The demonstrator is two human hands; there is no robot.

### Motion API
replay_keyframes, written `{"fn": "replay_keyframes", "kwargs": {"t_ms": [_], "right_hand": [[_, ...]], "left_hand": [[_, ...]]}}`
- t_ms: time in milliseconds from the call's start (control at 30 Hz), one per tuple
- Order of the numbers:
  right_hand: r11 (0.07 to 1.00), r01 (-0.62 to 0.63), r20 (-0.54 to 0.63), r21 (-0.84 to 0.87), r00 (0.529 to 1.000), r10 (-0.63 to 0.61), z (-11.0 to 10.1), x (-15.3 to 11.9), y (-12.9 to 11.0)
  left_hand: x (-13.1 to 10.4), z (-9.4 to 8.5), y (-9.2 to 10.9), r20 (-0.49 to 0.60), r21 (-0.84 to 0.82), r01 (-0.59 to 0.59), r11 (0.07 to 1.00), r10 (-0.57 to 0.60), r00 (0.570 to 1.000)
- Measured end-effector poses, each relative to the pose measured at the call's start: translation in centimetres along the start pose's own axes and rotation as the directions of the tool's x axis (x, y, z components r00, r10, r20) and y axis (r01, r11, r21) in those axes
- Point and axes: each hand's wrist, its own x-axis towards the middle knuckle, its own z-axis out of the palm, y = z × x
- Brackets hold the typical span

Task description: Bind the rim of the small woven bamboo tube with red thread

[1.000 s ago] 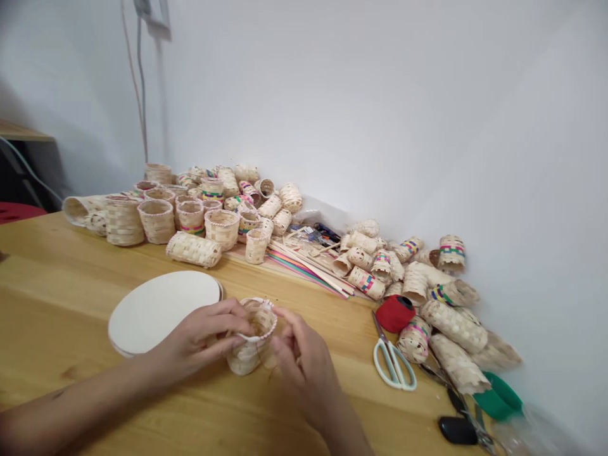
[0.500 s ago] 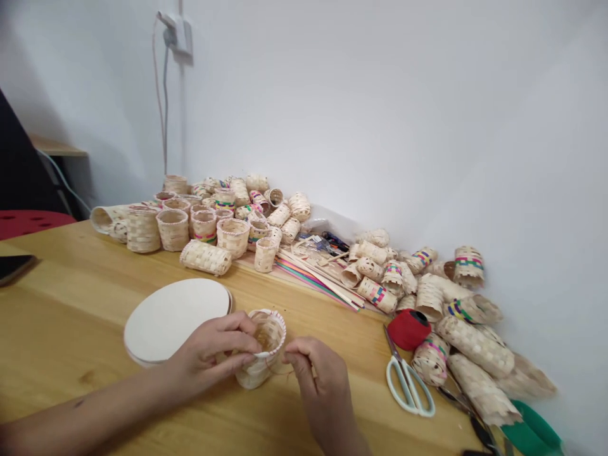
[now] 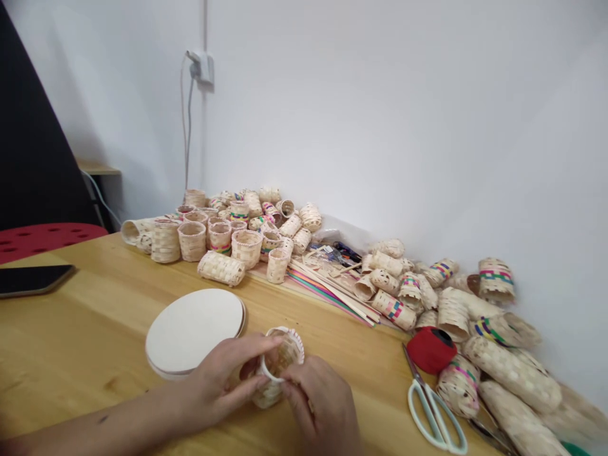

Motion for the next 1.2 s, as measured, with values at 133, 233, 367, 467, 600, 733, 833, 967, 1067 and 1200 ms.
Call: {"fn": "replay_keyframes", "kwargs": {"t_ms": [133, 233, 367, 467, 600, 733, 833, 967, 1067, 1200], "right_hand": [[1.0, 0.012, 0.028, -0.017, 1.0, -0.012, -0.1, 0.0, 0.4], [1.0, -0.007, 0.029, -0.027, 1.0, 0.008, -0.1, -0.2, 0.6], [0.999, -0.038, 0.026, -0.036, 0.999, 0.039, 0.0, -0.6, 0.8], [0.998, -0.048, 0.019, -0.033, 0.999, 0.048, 0.0, -0.6, 0.8], [0.998, -0.043, -0.012, -0.042, 0.999, 0.042, 0.0, -0.3, 0.5], [0.998, -0.023, -0.053, -0.051, 0.998, 0.021, -0.1, -0.1, 0.2], [0.998, -0.04, -0.043, -0.047, 0.998, 0.038, -0.1, -0.1, 0.1], [0.997, -0.057, -0.053, -0.049, 0.997, 0.054, 0.0, 0.0, 0.2], [0.998, -0.047, -0.072, -0.039, 0.996, 0.044, 0.0, 0.1, 0.1], [0.998, -0.053, -0.07, -0.03, 0.996, 0.051, -0.1, 0.1, 0.1]], "left_hand": [[-0.2, 0.1, -0.1, -0.073, 0.008, 0.019, 1.0, -0.019, 0.997], [0.0, 0.0, -0.2, -0.172, -0.017, 0.059, 0.998, -0.062, 0.983], [0.4, -0.4, -0.9, -0.226, -0.082, 0.112, 0.99, -0.128, 0.966], [0.4, -0.1, -1.8, -0.13, -0.161, 0.14, 0.977, -0.162, 0.978], [0.2, 0.6, -2.5, 0.039, -0.206, 0.263, 0.943, -0.26, 0.965], [0.5, 0.5, -2.0, 0.188, -0.221, 0.401, 0.889, -0.364, 0.912], [0.9, 0.0, -1.5, 0.286, -0.22, 0.427, 0.877, -0.36, 0.888], [1.0, -0.4, -1.2, 0.296, -0.16, 0.411, 0.897, -0.353, 0.887], [0.8, -0.2, -1.0, 0.275, -0.095, 0.403, 0.91, -0.365, 0.889], [0.7, 0.0, -1.0, 0.262, -0.066, 0.383, 0.922, -0.354, 0.898]]}}
